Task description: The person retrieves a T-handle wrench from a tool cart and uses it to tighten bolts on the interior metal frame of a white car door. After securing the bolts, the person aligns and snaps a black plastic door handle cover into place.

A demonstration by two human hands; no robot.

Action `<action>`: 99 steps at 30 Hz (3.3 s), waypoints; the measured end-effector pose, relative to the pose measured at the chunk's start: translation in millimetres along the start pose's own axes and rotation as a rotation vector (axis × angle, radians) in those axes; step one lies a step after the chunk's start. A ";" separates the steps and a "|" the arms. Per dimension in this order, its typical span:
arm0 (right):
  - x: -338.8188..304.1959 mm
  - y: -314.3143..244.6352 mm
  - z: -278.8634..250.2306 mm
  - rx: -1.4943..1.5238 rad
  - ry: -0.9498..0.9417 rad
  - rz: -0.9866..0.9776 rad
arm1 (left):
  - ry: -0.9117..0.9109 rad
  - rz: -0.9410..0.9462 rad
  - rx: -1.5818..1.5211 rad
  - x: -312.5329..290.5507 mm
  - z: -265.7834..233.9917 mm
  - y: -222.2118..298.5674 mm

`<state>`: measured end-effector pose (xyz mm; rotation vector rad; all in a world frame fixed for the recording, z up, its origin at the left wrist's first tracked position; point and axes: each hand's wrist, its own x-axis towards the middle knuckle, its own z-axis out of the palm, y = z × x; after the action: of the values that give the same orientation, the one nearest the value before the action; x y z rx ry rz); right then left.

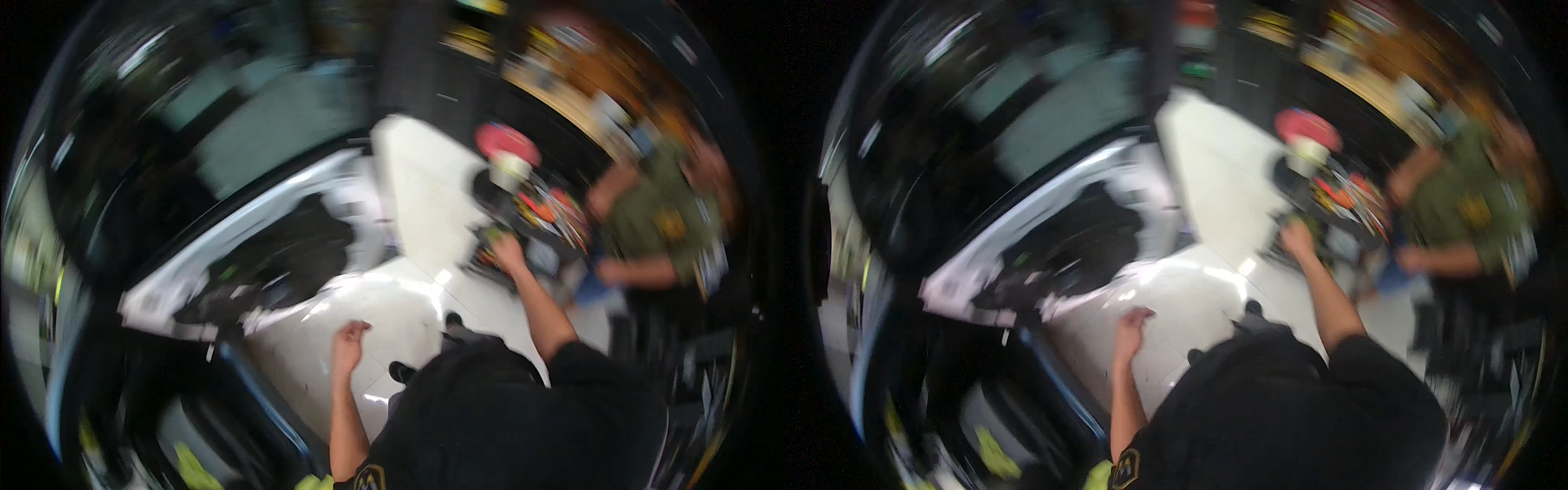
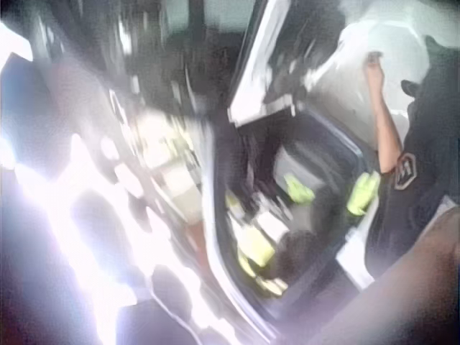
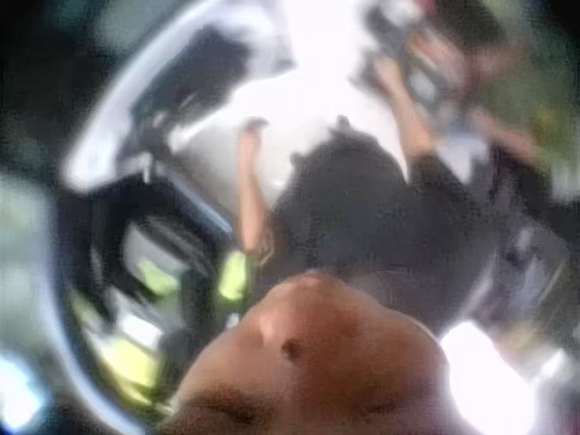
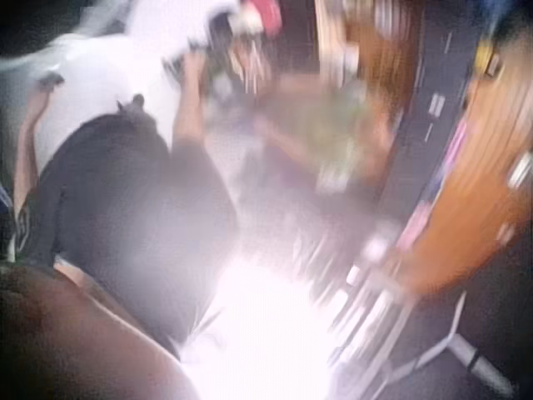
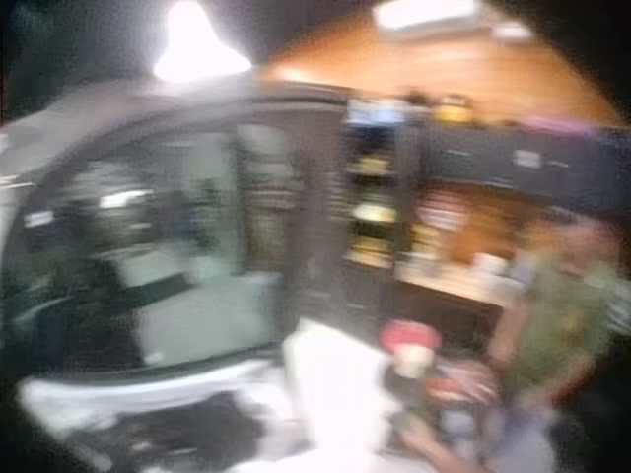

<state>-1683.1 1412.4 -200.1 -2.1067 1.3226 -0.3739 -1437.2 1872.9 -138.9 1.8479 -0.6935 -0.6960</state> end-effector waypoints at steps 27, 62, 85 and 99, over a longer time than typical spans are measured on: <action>240.3 247.4 -177.6 -0.001 0.176 0.356 | -0.410 0.152 -0.452 160.6 311.3 316.6; -149.5 -212.1 -21.1 1.574 -0.620 -0.106 | -0.129 0.186 -0.261 -74.0 -72.8 164.5; -292.5 -437.1 234.7 1.267 -1.330 -0.334 | 0.337 0.392 -1.087 -46.5 -394.7 8.6; -377.1 -451.4 473.2 1.793 -0.576 -0.597 | -0.237 0.485 -0.733 48.3 -472.0 -76.0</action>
<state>-1283.4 2051.1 -248.0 -0.7683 -0.2258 -0.7155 -1050.1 2146.4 -59.9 0.8923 -0.8546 -0.7209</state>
